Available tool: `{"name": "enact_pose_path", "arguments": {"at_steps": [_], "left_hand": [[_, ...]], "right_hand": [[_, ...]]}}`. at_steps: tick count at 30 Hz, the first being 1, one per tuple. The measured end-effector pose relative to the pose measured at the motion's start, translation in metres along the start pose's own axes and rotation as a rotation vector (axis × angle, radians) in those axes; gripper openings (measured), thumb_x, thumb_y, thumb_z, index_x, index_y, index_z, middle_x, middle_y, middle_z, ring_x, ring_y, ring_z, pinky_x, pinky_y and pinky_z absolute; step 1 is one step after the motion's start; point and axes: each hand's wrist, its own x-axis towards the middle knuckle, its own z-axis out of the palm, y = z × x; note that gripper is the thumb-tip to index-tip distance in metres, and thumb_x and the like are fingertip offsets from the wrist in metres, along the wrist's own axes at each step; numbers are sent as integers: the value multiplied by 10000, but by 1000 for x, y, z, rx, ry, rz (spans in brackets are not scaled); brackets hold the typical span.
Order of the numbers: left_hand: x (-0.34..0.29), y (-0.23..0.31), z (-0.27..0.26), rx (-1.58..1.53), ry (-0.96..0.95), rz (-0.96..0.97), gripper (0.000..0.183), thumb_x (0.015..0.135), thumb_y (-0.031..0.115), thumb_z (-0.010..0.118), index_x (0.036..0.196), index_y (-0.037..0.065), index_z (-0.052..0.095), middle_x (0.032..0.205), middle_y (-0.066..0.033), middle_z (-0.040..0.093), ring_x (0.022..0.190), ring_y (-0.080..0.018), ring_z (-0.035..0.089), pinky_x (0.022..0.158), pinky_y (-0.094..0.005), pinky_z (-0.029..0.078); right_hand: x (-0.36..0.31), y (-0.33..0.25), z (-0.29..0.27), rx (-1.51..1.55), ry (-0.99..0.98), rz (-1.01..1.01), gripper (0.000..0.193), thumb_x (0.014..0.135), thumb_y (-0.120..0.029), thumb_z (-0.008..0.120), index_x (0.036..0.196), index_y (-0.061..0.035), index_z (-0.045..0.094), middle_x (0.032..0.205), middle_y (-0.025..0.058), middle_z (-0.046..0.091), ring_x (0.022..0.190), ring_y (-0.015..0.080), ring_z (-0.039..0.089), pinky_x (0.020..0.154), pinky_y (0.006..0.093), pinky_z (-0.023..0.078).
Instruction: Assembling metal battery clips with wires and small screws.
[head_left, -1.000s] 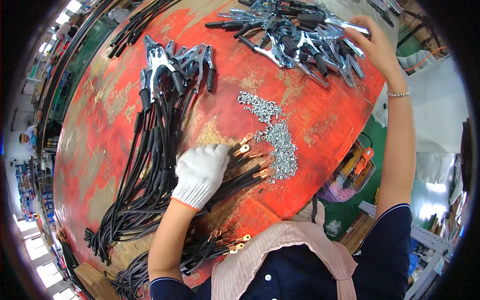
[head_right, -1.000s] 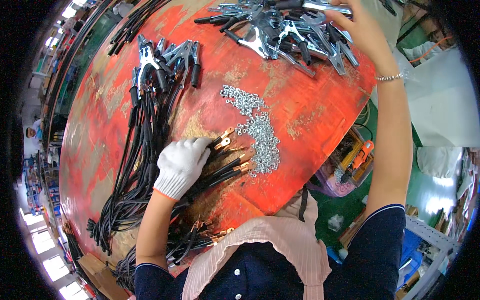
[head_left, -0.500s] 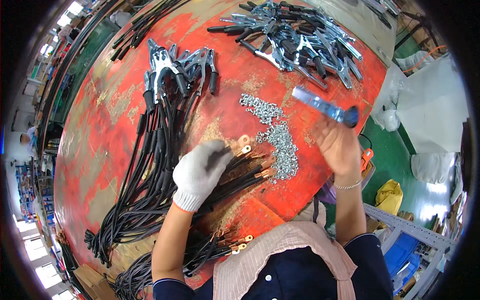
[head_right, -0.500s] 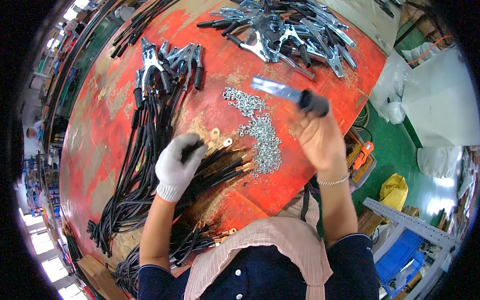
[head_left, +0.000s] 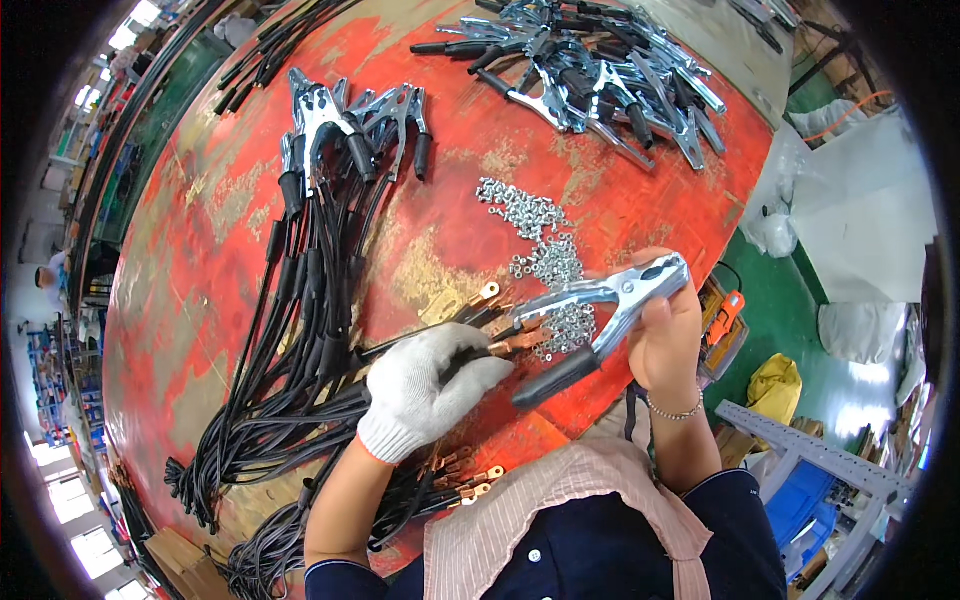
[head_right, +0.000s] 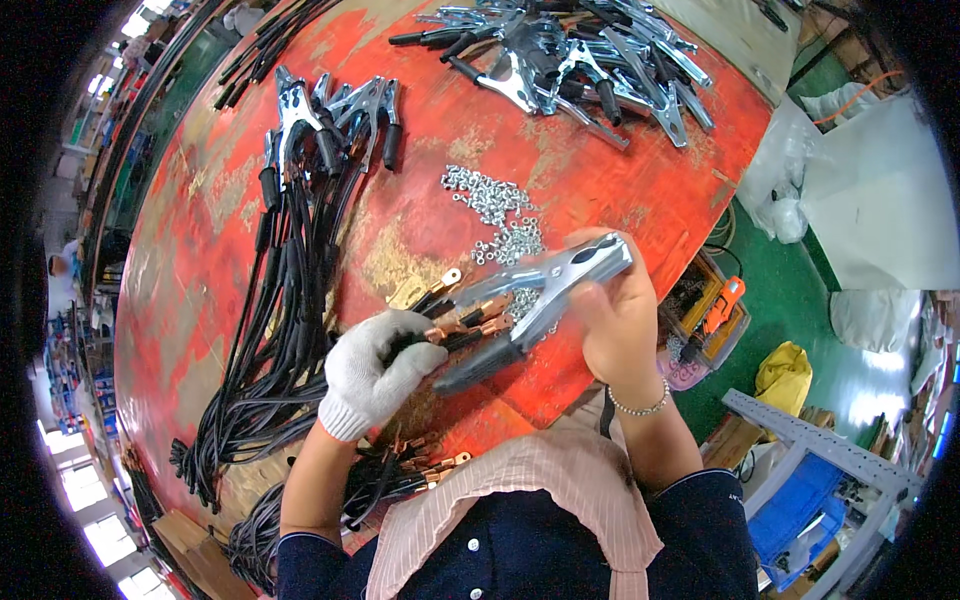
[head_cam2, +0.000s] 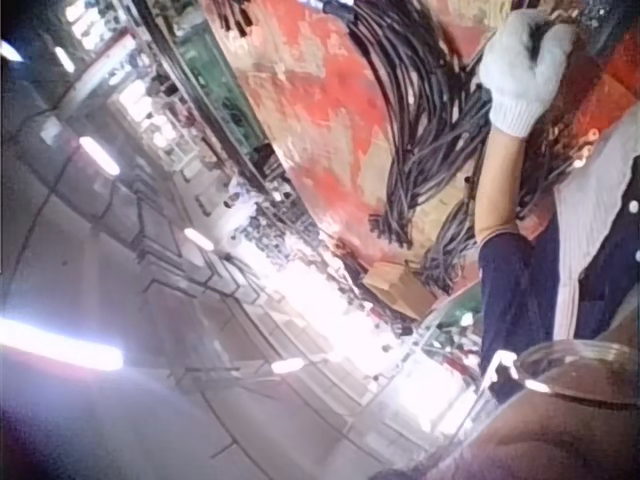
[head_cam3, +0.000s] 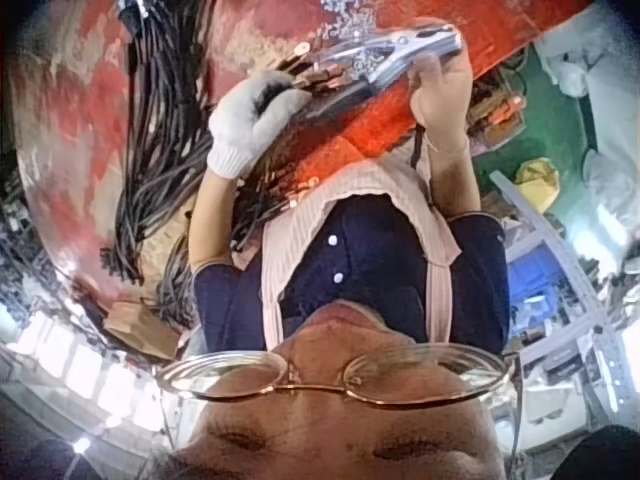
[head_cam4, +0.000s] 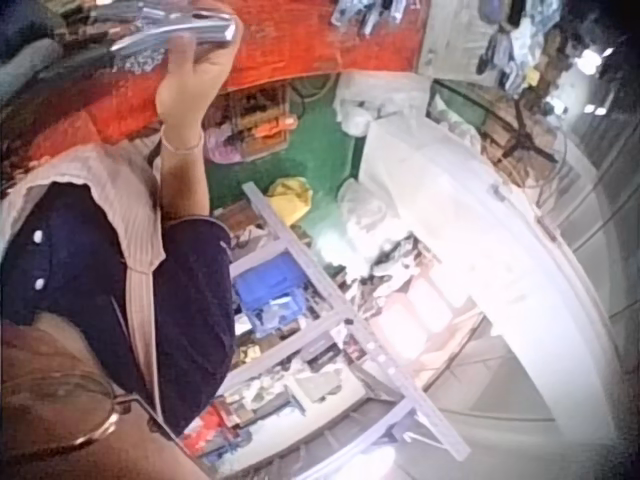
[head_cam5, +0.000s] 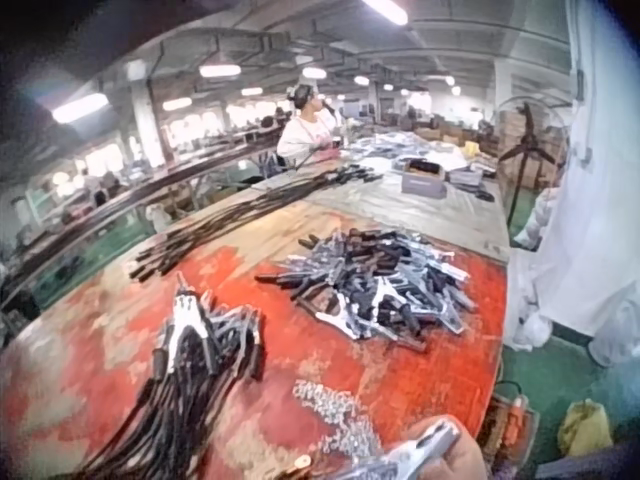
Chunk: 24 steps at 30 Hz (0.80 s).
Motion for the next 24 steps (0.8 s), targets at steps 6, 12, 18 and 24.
{"name": "enact_pose_path", "arguments": {"at_steps": [6, 12, 18, 24], "left_hand": [[4, 11, 1, -33, -25, -191, 274, 832, 345, 720, 817, 72, 706, 665, -85, 648, 596, -170, 628, 569, -302, 483], [5, 12, 2, 0, -14, -238, 317, 844, 397, 709, 818, 81, 712, 644, -67, 655, 566, -158, 624, 547, -303, 481], [6, 11, 4, 4, 1, -228, 327, 839, 407, 709, 801, 82, 707, 615, -71, 639, 544, -165, 618, 530, -308, 475], [6, 8, 7, 39, 13, -224, 332, 827, 423, 714, 789, 93, 703, 602, -66, 632, 536, -173, 616, 525, -312, 474]], "right_hand": [[-7, -5, 17, -45, -55, 37, 475, 850, -189, 732, 1186, -3, 452, 1063, 153, 647, 1069, 311, 641, 912, 394, 510], [-11, -2, 25, -105, -71, 18, 557, 811, -261, 792, 1183, -10, 461, 1059, 138, 652, 1068, 276, 643, 920, 374, 500], [-12, -2, 28, -81, -48, 46, 541, 816, -232, 789, 1186, -12, 461, 1055, 120, 650, 1075, 250, 640, 931, 361, 493], [-13, 1, 23, -61, -74, 44, 532, 826, -222, 780, 1191, -11, 455, 1071, 122, 641, 1079, 259, 636, 933, 368, 493]]}}
